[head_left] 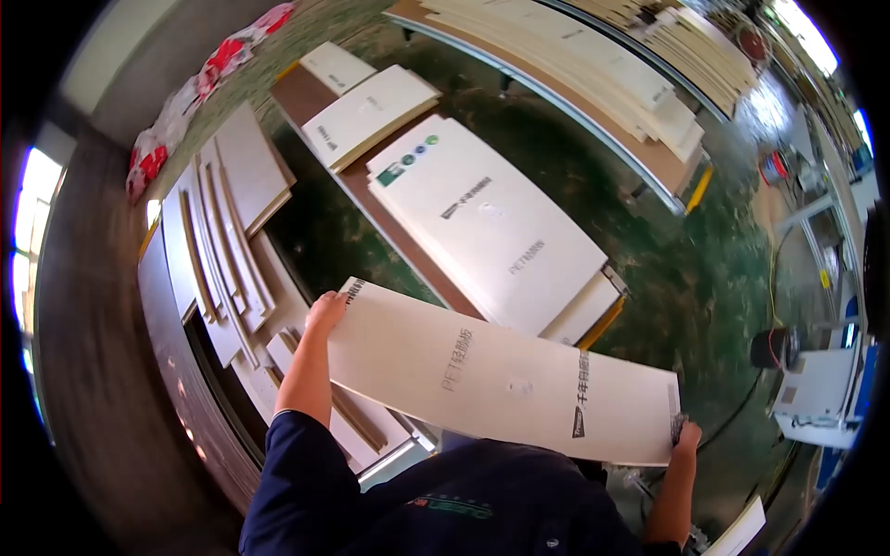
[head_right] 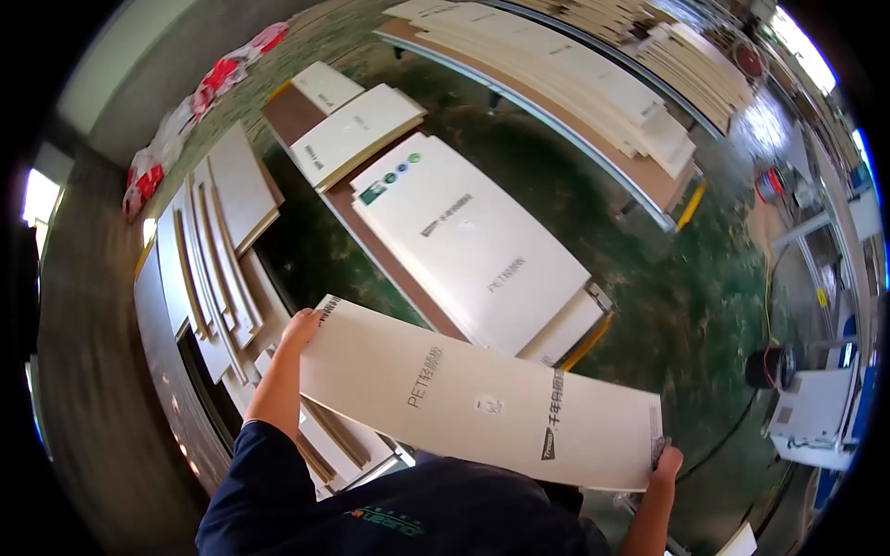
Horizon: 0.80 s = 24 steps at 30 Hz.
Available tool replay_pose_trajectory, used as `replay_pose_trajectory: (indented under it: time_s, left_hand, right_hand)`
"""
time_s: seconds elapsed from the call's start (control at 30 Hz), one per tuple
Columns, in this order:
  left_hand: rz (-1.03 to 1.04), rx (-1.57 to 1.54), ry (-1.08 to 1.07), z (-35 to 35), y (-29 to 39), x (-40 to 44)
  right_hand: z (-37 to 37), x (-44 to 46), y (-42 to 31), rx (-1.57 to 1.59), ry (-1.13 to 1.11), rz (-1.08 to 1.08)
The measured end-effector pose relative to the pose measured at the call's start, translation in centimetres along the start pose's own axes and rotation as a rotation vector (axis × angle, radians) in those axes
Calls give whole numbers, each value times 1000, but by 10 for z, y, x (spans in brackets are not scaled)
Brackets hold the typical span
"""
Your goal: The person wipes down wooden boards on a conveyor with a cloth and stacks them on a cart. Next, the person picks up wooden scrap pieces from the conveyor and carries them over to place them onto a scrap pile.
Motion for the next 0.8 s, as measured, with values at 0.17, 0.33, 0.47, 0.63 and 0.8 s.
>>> replay_pose_trajectory:
  time_s: [0.17,0.33,0.47,0.63,0.8]
  left_hand:
    - [48,-243,188,9,41,26]
    - [-45,-503,296,21,186,-51]
    - [-50,-462,308,38,305,-90]
    - [90,-596,307,54,437,-85]
    - [123,-683,350,68,507,-80]
  right_hand:
    - [7,50,-39,-33,-61,-87]
    - [27,212,-17,384,-89,89]
    - [-35,265,-39,699,-248,310]
    - [-122,333,-63,794,-91,423]
    - [-165,407,-104,753,-99,291]
Point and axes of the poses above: each hand's wrist, its own x-axis towards the middle knuckle, its own z-axis out of the palm, y = z × x, the point moved 8 cm from there along x, towards the middle knuckle, and after that the axes turned 9 degrees about z, right-handed, at the moved point
